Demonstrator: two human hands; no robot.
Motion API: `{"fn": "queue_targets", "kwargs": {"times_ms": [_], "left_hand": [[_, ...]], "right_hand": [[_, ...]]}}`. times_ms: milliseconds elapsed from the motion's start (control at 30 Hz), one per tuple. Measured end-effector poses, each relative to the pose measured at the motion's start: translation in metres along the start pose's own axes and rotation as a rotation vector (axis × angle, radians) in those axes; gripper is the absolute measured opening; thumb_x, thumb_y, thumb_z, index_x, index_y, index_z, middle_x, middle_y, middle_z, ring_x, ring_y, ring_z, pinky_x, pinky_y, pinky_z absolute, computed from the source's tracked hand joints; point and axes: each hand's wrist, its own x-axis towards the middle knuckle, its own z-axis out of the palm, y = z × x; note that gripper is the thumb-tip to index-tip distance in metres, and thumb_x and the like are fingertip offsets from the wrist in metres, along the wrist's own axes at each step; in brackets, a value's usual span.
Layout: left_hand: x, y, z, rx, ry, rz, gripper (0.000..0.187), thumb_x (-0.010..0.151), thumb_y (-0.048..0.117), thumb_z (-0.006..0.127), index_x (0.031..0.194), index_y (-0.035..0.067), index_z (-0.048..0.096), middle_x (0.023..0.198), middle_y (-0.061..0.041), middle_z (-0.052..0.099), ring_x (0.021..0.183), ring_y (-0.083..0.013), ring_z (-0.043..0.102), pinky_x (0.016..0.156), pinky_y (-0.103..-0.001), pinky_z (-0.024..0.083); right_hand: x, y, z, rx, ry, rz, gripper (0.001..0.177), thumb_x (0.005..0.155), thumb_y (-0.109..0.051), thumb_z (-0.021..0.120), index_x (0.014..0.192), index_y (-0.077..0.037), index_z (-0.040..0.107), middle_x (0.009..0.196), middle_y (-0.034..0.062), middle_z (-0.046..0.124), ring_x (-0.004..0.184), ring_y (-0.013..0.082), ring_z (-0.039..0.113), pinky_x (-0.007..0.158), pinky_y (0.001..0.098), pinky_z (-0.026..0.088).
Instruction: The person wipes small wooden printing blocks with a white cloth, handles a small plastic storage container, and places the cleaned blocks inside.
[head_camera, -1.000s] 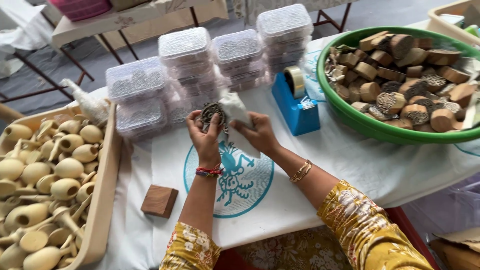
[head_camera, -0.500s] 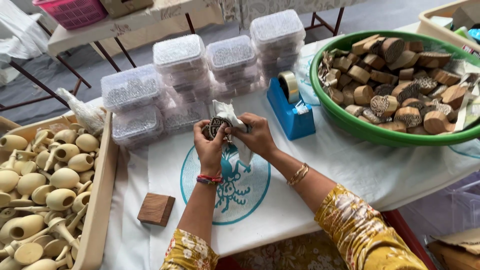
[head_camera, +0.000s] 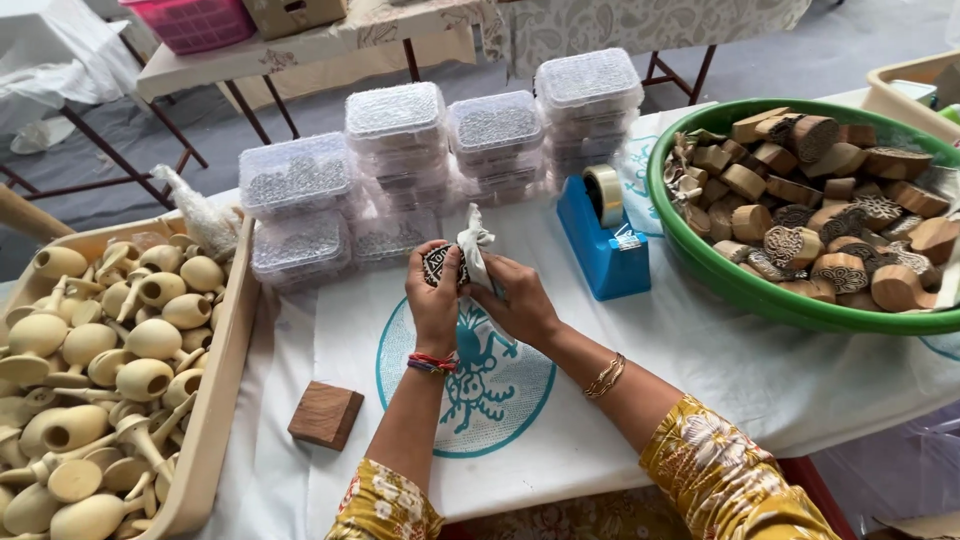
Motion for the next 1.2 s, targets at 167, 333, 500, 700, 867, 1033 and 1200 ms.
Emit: {"fn": "queue_targets", "kwargs": {"times_ms": [167, 333, 500, 700, 867, 1033, 1200], "left_hand": [[-0.001, -0.009, 0.002, -0.061, 0.030, -0.021, 0.027, 0.100, 0.026, 0.070, 0.116, 0.006, 0.061, 0.093, 0.001, 0.065, 0.076, -0.0037, 0.062, 0.060, -0.019, 0.053], [-0.003, -0.002, 0.004, -0.315, 0.010, -0.049, 0.029, 0.106, 0.033, 0.053, 0.121, 0.008, 0.057, 0.096, 0.003, 0.066, 0.079, -0.0030, 0.063, 0.065, -0.019, 0.054], [-0.007, -0.013, 0.007, -0.234, -0.106, -0.158, 0.026, 0.110, 0.035, 0.047, 0.117, 0.011, 0.054, 0.077, 0.003, 0.059, 0.057, -0.0033, 0.050, 0.049, -0.019, 0.042], [-0.002, -0.022, -0.001, -0.284, -0.184, -0.219, 0.027, 0.111, 0.035, 0.046, 0.118, 0.011, 0.053, 0.076, 0.003, 0.058, 0.056, -0.0030, 0.048, 0.046, -0.019, 0.038], [-0.022, 0.052, 0.033, -0.279, -0.062, -0.553, 0.031, 0.101, 0.029, 0.035, 0.127, 0.018, 0.048, 0.095, 0.004, 0.065, 0.075, -0.0040, 0.065, 0.062, -0.023, 0.054], [-0.016, 0.005, 0.012, -0.239, -0.269, -0.348, 0.032, 0.109, 0.039, 0.043, 0.128, 0.013, 0.049, 0.084, 0.001, 0.058, 0.062, -0.0048, 0.050, 0.049, -0.021, 0.039], [-0.011, -0.009, 0.003, -0.228, -0.349, -0.365, 0.032, 0.111, 0.038, 0.039, 0.129, 0.014, 0.049, 0.078, 0.002, 0.053, 0.057, -0.0033, 0.045, 0.048, -0.020, 0.038]], "right_hand": [[-0.005, 0.001, 0.003, -0.154, 0.104, 0.013, 0.041, 0.085, -0.018, 0.085, 0.119, -0.001, 0.071, 0.103, 0.0141, 0.076, 0.086, 0.0262, 0.078, 0.074, 0.0344, 0.064], [-0.005, -0.002, 0.009, -0.131, 0.093, -0.188, 0.061, 0.101, -0.021, 0.068, 0.153, 0.002, 0.046, 0.153, 0.0239, 0.045, 0.134, 0.0366, 0.055, 0.104, 0.0441, 0.053], [-0.002, 0.031, -0.002, 0.588, -0.121, 0.224, 0.066, 0.104, -0.034, 0.051, 0.162, -0.007, 0.033, 0.166, 0.0116, 0.036, 0.119, 0.0209, 0.059, 0.097, 0.0322, 0.054], [0.004, 0.036, -0.010, 0.616, -0.176, 0.157, 0.067, 0.103, -0.029, 0.067, 0.159, -0.004, 0.041, 0.151, 0.0112, 0.048, 0.131, 0.0178, 0.056, 0.107, 0.0281, 0.051], [0.005, 0.022, -0.017, 0.622, -0.068, 0.315, 0.060, 0.095, -0.030, 0.068, 0.147, -0.007, 0.052, 0.122, 0.0047, 0.066, 0.107, 0.0122, 0.066, 0.088, 0.0266, 0.057], [0.013, 0.028, -0.040, 0.757, -0.166, 0.231, 0.051, 0.089, -0.013, 0.081, 0.136, 0.000, 0.066, 0.115, 0.0036, 0.062, 0.105, 0.0121, 0.064, 0.093, 0.0277, 0.056], [0.012, 0.032, -0.040, 0.655, -0.185, 0.295, 0.054, 0.081, -0.016, 0.087, 0.129, -0.004, 0.067, 0.109, 0.0039, 0.068, 0.100, 0.0122, 0.067, 0.089, 0.0267, 0.059]]}}
